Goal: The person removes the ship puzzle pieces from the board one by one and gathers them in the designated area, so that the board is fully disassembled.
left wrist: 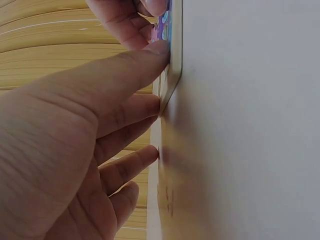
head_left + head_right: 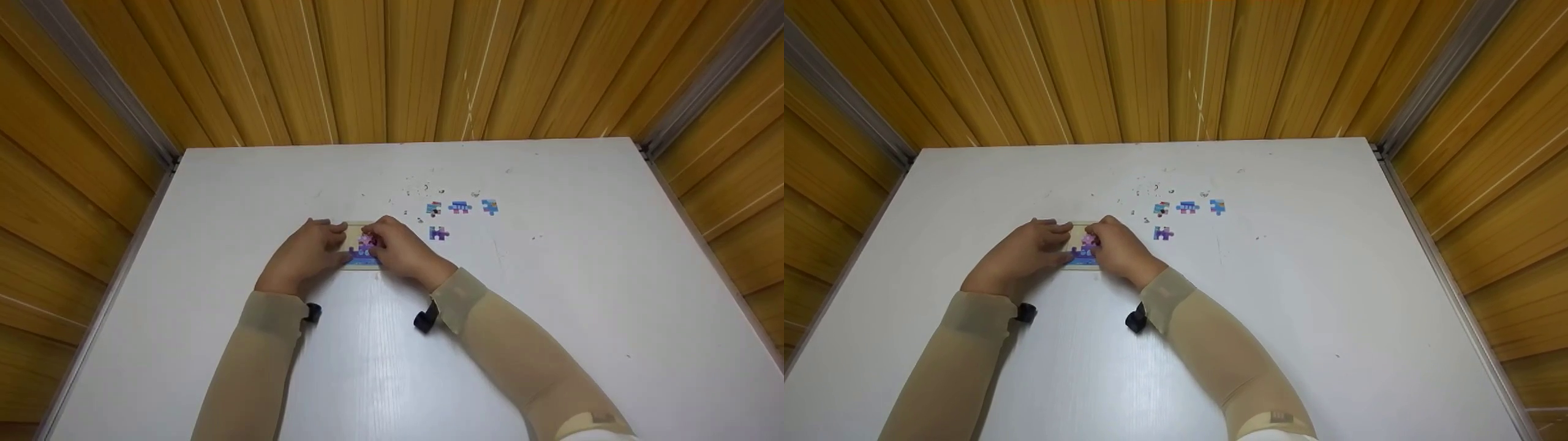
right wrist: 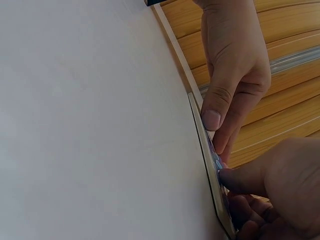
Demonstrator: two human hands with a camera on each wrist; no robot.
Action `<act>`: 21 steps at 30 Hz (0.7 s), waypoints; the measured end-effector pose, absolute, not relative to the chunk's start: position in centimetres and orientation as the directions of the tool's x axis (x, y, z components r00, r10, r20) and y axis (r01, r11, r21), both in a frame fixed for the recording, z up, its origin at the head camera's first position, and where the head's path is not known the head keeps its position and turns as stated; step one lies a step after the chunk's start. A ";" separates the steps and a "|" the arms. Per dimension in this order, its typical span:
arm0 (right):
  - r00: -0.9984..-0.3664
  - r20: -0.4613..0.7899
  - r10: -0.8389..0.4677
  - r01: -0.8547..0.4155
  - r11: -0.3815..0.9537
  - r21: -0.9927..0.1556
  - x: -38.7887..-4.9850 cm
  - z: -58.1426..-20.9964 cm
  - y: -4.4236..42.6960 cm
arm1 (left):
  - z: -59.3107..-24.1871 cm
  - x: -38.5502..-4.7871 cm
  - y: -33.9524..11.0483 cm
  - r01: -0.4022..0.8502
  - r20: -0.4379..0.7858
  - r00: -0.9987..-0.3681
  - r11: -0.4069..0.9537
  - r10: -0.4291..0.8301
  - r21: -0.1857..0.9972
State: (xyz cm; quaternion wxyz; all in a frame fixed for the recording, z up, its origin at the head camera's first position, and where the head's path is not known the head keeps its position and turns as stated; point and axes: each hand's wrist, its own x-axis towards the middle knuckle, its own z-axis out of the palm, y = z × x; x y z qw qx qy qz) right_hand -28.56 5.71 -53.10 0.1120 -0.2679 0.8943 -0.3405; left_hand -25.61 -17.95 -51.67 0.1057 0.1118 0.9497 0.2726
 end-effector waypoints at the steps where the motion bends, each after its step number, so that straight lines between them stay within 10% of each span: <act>1: -0.830 -0.019 -0.557 -0.404 0.626 -0.667 -28.6 -53.1 5.7 | -51.7 -25.6 -18.0 0.160 -0.138 -0.952 0.828 0.273 0.537; 21: -0.839 -0.015 -0.544 -0.391 0.621 -0.680 -28.5 -52.9 6.0 | -51.5 -25.4 -17.8 0.149 -0.139 -0.954 0.822 0.266 0.549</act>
